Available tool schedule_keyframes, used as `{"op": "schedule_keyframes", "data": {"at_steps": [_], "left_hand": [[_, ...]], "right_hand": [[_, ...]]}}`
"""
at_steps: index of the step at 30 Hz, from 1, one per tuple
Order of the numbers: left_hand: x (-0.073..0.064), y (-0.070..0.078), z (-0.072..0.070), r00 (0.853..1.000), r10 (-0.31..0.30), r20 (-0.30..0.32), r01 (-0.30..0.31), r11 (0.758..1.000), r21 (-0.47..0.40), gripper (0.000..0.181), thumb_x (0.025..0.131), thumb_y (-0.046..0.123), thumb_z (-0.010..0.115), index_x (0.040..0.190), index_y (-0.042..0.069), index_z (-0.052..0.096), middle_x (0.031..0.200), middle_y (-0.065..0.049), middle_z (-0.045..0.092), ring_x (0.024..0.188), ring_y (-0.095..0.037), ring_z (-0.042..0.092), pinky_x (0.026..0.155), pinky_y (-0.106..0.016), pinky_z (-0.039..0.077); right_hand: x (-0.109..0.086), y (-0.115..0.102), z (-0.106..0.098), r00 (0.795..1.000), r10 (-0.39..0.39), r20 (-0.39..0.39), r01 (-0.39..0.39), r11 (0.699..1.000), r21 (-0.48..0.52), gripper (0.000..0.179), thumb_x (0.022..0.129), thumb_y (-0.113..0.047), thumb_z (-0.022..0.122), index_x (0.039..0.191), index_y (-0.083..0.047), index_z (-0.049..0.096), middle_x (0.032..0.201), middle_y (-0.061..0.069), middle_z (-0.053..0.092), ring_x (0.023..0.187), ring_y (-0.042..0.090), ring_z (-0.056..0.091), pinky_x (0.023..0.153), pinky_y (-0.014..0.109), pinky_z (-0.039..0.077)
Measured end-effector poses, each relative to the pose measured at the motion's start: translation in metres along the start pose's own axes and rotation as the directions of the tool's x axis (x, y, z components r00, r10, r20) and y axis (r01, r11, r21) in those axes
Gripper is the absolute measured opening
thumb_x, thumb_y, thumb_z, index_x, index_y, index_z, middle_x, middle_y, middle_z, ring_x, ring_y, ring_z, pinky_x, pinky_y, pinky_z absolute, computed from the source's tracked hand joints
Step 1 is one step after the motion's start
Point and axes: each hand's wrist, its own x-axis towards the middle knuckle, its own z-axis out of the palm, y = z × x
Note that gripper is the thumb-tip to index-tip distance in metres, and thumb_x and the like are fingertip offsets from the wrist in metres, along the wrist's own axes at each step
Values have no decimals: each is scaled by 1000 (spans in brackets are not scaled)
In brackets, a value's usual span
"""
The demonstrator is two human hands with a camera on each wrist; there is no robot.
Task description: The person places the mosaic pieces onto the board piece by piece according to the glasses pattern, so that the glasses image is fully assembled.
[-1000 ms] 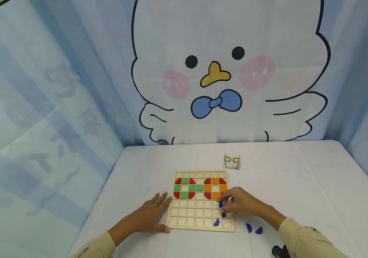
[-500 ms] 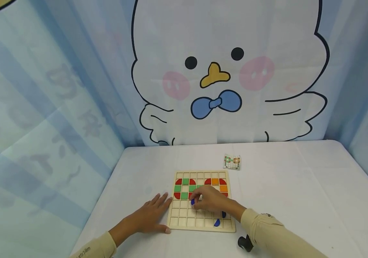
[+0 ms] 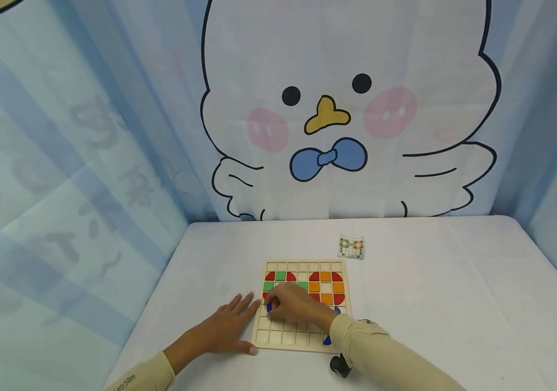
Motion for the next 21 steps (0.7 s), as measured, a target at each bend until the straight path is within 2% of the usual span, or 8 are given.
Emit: {"op": "schedule_keyframes", "data": {"at_steps": [11,21], "left_hand": [[-3,0,-5,1000,17,-15,-17,1000,-1,107,80,81,57,161,21,23,168,-10,19,152,-41,24,112,-60,38],[-3,-1,-3,999,29,-23,-29,1000,1,106,80,81,57,161,22,22,169,-9,19,152,-41,24,112,-60,38]], "right_hand": [[1,-2,1,999,32,-21,-33,998,-49,19,87,-20,78,105,-13,77,76,-15,60,69,3,52,65,19,46],[0,-5,1,998,58,-25,-59,996,-59,19,88,-24,78,104,-14,77,75,-14,60,68,3,52,63,20,45]]}}
